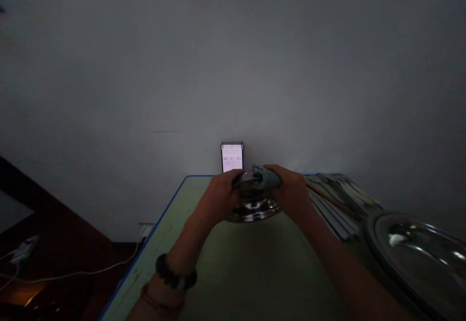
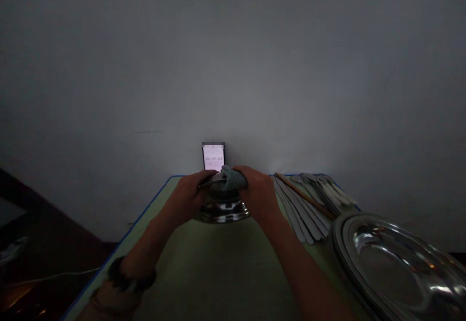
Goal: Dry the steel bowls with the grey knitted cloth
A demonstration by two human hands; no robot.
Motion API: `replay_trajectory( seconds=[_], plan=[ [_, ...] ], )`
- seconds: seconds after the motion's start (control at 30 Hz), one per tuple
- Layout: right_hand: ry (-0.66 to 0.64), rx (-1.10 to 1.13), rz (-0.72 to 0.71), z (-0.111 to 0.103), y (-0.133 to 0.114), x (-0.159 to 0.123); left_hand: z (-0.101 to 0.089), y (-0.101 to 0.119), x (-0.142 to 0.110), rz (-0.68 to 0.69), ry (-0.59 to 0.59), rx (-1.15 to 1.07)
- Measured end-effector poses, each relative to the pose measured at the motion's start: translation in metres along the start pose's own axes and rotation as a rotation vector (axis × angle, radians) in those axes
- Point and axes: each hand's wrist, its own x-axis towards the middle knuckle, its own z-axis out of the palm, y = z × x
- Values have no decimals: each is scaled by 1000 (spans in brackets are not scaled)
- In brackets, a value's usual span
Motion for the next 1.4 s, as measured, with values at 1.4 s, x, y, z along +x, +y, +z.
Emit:
replay_trajectory(
  seconds=[1.4],
  plan=[
    [61,172,178,2,15,0,-26,-5,-2,-70,0,-133]
  ],
)
